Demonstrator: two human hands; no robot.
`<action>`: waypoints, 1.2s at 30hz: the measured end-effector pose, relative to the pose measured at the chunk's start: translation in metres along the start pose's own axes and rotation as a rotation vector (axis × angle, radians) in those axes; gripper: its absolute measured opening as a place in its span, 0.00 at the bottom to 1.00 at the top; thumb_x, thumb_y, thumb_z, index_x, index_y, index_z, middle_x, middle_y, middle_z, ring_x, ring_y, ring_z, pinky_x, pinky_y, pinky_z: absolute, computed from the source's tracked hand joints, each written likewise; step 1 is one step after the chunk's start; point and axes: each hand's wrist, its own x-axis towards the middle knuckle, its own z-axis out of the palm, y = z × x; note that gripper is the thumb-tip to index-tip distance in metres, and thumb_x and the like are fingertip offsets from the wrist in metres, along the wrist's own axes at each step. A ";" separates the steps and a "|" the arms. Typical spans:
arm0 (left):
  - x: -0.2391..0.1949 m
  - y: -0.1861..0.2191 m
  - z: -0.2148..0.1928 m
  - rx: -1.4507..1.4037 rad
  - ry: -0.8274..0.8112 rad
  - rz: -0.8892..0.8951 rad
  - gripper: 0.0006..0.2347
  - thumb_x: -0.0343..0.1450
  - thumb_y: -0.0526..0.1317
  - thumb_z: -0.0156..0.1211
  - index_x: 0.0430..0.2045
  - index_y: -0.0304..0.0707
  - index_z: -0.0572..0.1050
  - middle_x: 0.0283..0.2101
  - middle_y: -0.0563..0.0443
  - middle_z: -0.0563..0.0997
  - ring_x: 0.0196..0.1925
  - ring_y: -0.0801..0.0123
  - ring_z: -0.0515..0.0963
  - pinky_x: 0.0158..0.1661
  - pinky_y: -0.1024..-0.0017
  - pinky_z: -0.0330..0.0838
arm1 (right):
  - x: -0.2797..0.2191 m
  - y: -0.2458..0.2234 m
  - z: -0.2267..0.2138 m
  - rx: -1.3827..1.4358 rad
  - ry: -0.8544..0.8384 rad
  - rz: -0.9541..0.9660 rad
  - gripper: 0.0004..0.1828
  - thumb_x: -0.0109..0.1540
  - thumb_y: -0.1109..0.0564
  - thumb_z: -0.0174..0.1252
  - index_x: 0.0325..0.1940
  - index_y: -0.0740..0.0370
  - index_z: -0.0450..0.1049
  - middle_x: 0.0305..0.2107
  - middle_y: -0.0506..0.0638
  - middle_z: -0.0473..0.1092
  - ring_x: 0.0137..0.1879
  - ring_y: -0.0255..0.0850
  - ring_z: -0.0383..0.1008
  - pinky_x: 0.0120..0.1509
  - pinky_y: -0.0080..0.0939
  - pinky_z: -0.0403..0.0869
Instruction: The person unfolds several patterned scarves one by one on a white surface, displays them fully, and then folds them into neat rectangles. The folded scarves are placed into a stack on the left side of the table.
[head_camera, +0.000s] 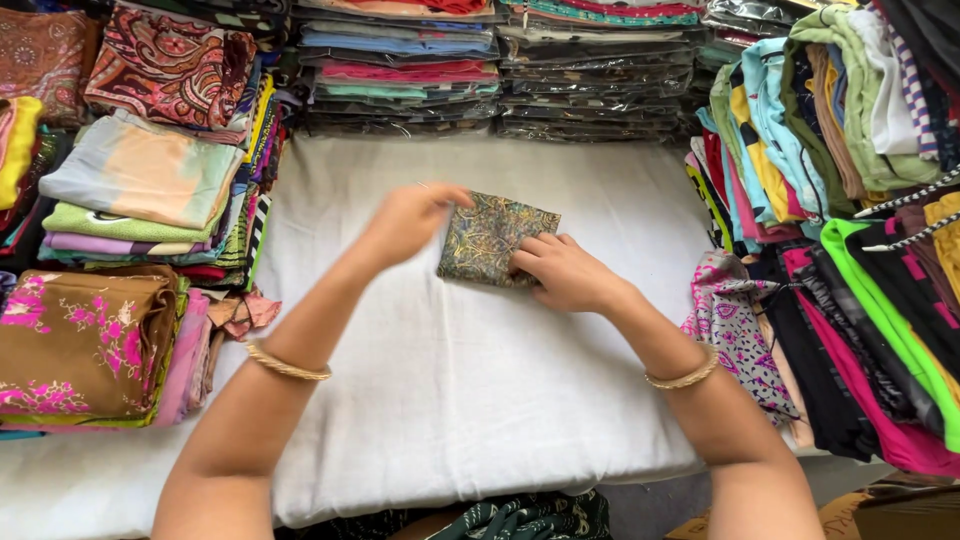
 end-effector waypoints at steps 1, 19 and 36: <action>0.000 0.013 0.012 0.063 -0.129 -0.021 0.13 0.73 0.34 0.51 0.50 0.40 0.78 0.55 0.46 0.83 0.57 0.58 0.81 0.59 0.67 0.72 | -0.001 -0.005 -0.014 0.103 -0.130 0.017 0.20 0.52 0.63 0.62 0.48 0.60 0.74 0.40 0.54 0.71 0.52 0.53 0.70 0.56 0.52 0.67; -0.013 -0.072 0.114 0.742 -0.312 0.476 0.24 0.74 0.51 0.61 0.64 0.41 0.70 0.68 0.37 0.70 0.69 0.48 0.71 0.67 0.57 0.66 | -0.025 0.107 0.051 0.583 0.238 0.253 0.23 0.71 0.51 0.47 0.70 0.59 0.67 0.65 0.57 0.67 0.70 0.50 0.66 0.73 0.47 0.64; -0.032 0.055 -0.091 0.182 -0.296 -0.101 0.15 0.62 0.34 0.55 0.41 0.36 0.80 0.35 0.39 0.86 0.38 0.56 0.84 0.43 0.64 0.76 | -0.019 0.102 0.049 0.474 0.195 0.341 0.24 0.71 0.47 0.45 0.67 0.60 0.67 0.63 0.57 0.66 0.70 0.51 0.63 0.73 0.49 0.62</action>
